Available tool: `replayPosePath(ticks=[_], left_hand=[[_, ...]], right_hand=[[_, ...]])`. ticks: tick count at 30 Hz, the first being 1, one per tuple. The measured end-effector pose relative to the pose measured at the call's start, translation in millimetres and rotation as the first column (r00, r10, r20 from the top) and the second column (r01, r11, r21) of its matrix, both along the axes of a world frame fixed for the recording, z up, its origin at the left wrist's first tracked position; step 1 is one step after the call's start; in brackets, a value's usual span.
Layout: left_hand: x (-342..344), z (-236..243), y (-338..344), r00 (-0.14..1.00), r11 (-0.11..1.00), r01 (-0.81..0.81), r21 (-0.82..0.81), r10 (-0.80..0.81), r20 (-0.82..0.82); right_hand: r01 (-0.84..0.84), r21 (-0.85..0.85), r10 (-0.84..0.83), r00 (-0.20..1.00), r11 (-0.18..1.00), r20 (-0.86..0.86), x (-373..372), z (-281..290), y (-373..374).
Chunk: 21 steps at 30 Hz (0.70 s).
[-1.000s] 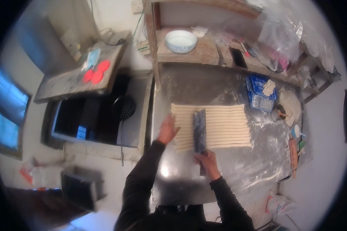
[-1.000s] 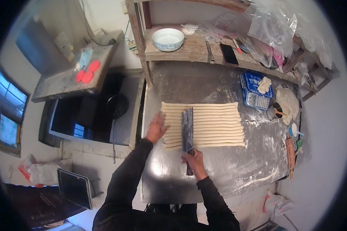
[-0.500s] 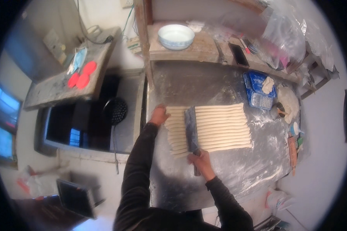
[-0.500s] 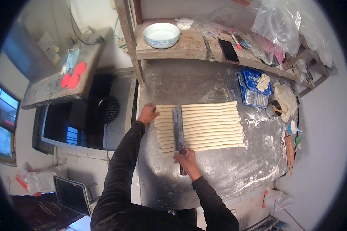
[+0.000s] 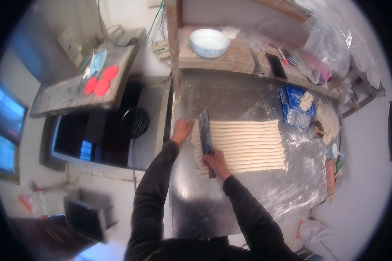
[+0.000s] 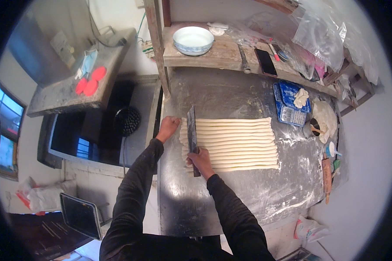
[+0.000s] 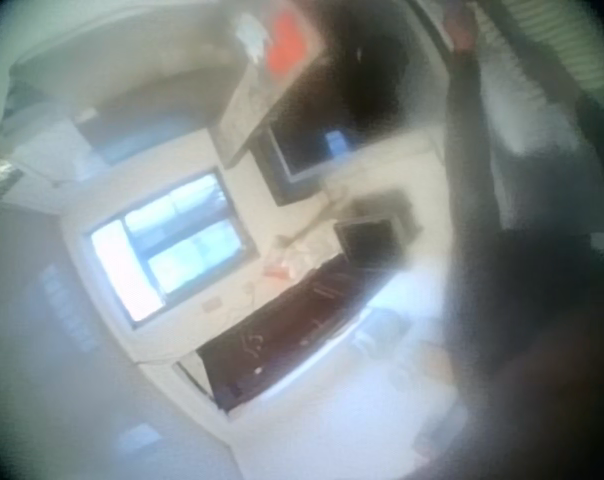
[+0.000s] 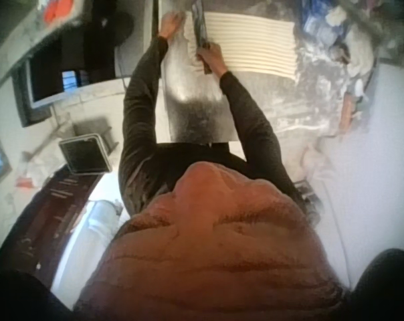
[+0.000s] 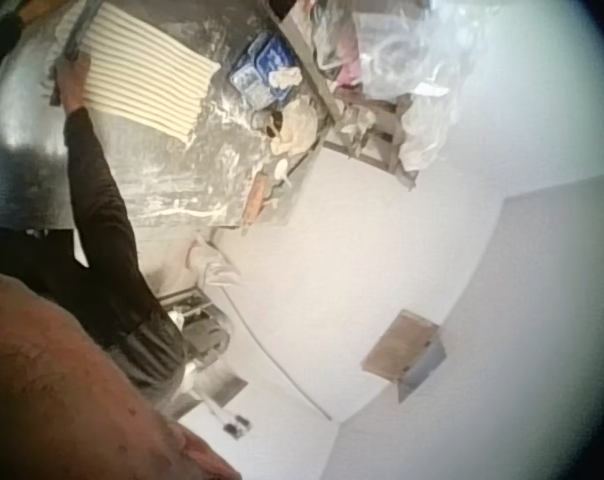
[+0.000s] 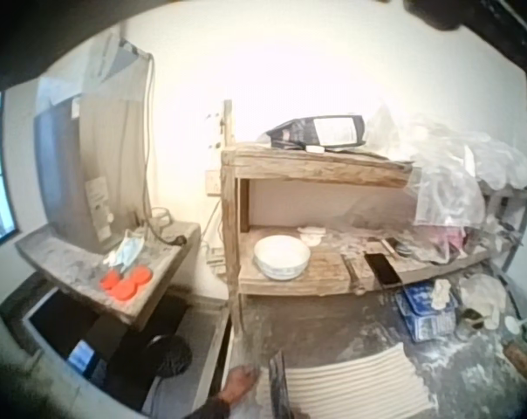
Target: The person rolls a long strip of dough on a floured metal table, then uses a bench scraper to cut the dough into smaller pieces. The person gathers the cut pieces and places them onto a digital scale.
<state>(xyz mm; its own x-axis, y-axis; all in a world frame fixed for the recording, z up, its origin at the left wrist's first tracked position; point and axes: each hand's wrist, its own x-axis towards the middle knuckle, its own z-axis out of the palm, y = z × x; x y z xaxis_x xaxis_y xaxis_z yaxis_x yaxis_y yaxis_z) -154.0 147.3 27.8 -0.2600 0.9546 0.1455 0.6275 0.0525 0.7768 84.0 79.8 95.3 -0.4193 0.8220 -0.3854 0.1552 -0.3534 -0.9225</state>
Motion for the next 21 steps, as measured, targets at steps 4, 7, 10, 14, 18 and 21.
replayPosePath(ticks=[4,7,10,14,18,21], left_hand=[[14.8,17.1,15.8,0.996,0.985,0.051,-0.167,-0.036,0.087],[40.9,45.3,34.3,0.984,0.948,0.100,-0.304,-0.050,0.169],[48.0,34.5,37.0,0.994,0.978,0.008,-0.207,-0.030,-0.104],[46.5,17.9,40.5,0.860,0.992,0.114,-0.059,-0.128,-0.494],[51.8,21.4,41.0,0.919,0.992,0.066,-0.104,-0.101,-0.381],[48.5,22.0,46.1,0.920,0.987,0.056,-0.150,-0.110,-0.377]], right_hand=[[-0.011,-0.012,0.011,1.000,1.000,0.017,-2.9,-16.0,3.7],[0.004,-0.009,-0.004,1.000,1.000,0.028,0.5,-25.4,5.1],[-0.032,-0.030,0.034,0.998,0.999,0.061,-9.8,-18.2,5.4],[-0.091,-0.011,0.092,0.989,0.996,0.115,-19.5,-19.9,10.3],[-0.083,-0.025,0.085,0.990,0.996,0.117,-20.0,-21.4,16.7],[-0.087,-0.066,0.096,0.984,0.994,0.148,-27.7,-11.1,22.0]])
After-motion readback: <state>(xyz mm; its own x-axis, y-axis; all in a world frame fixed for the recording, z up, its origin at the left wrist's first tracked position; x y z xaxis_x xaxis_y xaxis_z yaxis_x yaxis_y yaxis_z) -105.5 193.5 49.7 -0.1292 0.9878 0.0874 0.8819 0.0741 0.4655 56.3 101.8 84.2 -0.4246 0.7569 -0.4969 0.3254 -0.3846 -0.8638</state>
